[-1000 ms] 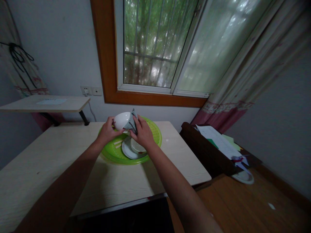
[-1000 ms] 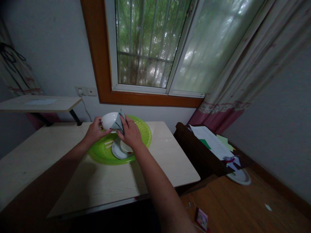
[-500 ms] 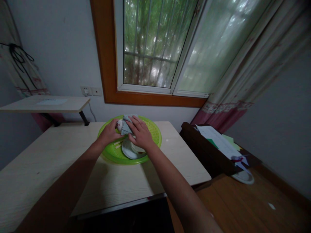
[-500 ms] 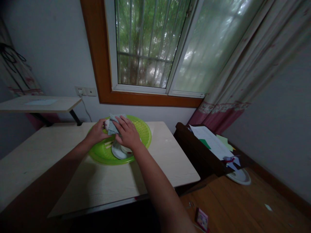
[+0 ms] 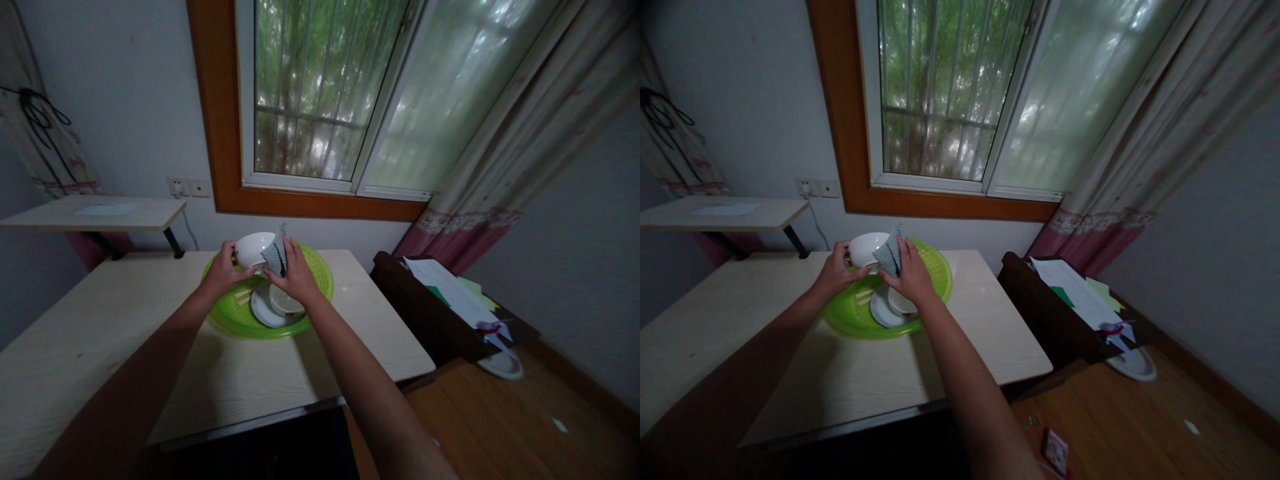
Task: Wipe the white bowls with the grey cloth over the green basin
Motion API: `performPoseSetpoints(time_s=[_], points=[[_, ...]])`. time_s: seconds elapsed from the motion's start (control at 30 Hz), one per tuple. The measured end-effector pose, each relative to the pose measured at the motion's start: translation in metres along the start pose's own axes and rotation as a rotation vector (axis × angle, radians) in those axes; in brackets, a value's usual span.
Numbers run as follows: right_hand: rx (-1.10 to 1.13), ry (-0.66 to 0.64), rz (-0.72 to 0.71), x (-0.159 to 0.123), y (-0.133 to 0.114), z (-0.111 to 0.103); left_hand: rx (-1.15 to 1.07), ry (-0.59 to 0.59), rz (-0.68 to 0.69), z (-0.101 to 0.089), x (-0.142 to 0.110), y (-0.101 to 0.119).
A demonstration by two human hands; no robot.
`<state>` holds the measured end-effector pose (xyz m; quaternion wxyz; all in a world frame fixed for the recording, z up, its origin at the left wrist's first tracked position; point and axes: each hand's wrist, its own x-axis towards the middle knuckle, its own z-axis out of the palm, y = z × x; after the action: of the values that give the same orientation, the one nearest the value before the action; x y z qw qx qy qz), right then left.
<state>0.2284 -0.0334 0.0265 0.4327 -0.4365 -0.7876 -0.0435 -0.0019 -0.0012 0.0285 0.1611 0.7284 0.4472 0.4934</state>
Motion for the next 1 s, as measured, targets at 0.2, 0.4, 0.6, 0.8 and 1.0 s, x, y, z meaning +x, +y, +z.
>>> performPoseSetpoints(time_s=[0.2, 0.4, 0.6, 0.8, 1.0], points=[[0.067, 0.005, -0.005, 0.000, 0.002, 0.001, -0.035, -0.010, -0.016, 0.001, 0.000, -0.001], [0.155, 0.050, -0.023, 0.001, 0.002, 0.000, -0.079, -0.060, -0.003, 0.001, 0.000, -0.006], [0.119, 0.059, -0.025, 0.001, 0.002, -0.002, -0.020, -0.069, 0.097, 0.003, 0.001, -0.007], [-0.012, -0.001, -0.082, 0.000, 0.001, -0.006, 0.170, -0.054, 0.318, 0.005, 0.003, -0.006], [-0.070, -0.020, -0.119, 0.001, -0.006, -0.011, 0.226, -0.028, 0.260, 0.007, 0.003, -0.008]])
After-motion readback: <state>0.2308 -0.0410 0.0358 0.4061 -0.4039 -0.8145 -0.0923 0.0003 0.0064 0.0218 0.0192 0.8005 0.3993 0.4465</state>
